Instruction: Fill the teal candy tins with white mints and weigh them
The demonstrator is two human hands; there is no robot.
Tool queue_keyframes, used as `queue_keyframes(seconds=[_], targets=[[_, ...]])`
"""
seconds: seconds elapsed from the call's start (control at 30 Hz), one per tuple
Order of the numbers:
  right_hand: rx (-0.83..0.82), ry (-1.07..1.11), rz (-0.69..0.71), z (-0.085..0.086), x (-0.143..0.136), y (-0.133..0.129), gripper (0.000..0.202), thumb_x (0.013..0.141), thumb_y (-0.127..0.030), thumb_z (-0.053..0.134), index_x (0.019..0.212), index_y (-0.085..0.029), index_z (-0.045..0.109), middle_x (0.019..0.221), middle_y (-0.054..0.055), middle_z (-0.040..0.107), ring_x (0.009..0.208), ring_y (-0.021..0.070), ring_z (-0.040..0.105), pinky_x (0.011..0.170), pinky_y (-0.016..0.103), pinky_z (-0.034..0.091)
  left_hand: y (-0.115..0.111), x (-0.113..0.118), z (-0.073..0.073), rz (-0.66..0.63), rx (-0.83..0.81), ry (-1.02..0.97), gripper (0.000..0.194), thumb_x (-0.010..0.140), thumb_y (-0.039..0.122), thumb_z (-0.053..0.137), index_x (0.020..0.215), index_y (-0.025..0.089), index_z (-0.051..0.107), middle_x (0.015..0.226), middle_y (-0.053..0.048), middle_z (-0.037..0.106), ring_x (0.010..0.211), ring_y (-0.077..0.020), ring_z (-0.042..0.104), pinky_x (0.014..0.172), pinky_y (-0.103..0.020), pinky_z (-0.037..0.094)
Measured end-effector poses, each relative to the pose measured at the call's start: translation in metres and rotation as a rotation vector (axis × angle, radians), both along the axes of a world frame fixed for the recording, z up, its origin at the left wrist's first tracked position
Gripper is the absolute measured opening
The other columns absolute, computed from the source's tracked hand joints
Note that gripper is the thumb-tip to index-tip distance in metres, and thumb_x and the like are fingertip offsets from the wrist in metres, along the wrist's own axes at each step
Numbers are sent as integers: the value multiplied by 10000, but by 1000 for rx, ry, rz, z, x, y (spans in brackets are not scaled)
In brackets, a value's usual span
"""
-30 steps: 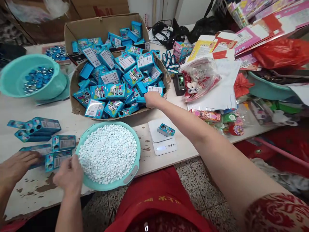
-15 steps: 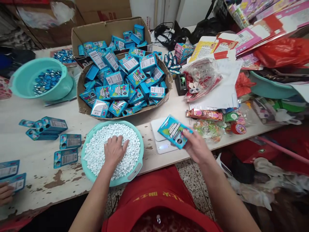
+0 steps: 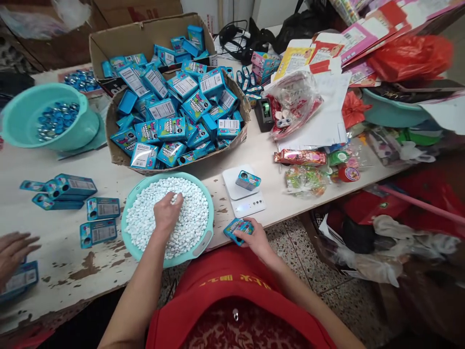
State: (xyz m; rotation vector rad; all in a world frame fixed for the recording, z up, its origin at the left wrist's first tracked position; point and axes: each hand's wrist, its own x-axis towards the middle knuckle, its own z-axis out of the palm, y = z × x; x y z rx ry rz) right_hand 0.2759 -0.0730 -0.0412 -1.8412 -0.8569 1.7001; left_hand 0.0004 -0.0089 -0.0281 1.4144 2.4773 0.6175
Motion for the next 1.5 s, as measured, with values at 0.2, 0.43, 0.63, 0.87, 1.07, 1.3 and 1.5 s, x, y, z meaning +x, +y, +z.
queue_keyframes(seconds=[0.2,0.43,0.63,0.87,1.07,1.3,1.5], targets=[[116,54,183,-13,-20,4,545,707,-413,645,1203,-214,541,1225,121,405,696,145,606,471,303,564,3,-3,14,282,148,-756,280,654,442,599,668,162,586,482,47,433,404,-79,346,401,-206,282],[401,-121,661,-11,2,19,889,485,-242,850,1287,-304,471,1387,88,350,929,198,601,757,354,533,1,-14,33,404,308,-1466,184,643,320,571,689,149,521,599,-15,540,423,-75,452,329,-147,252],[568,-205,743,-3,-1,19,374,597,-224,796,918,-220,604,1092,59,619,1041,248,544,859,411,463,0,-20,39,528,327,-1697,181,748,333,512,684,173,457,583,2,518,371,-59,388,315,-156,265],[520,-91,377,48,-11,21,363,698,-375,719,1013,-234,605,962,20,659,890,210,609,795,334,471,0,-5,56,570,287,-1754,233,736,284,565,630,178,387,531,49,431,365,-36,345,314,-136,239],[824,-142,441,70,-58,47,311,702,-309,733,974,-246,597,965,49,642,922,237,587,811,369,470,-1,53,81,287,449,-1665,214,689,296,581,601,174,428,521,35,445,394,-63,410,342,-165,284],[904,-240,509,74,-81,53,291,711,-244,724,974,-234,599,948,57,651,922,248,579,794,373,471,-1,68,77,259,658,-1467,243,701,299,603,590,173,427,541,44,436,479,-88,491,497,-229,422],[890,-265,508,77,-82,55,300,705,-249,732,974,-236,599,938,53,650,913,246,581,785,361,465,4,68,79,255,600,-1355,277,736,336,625,595,170,453,511,47,452,477,-97,507,514,-234,428]])
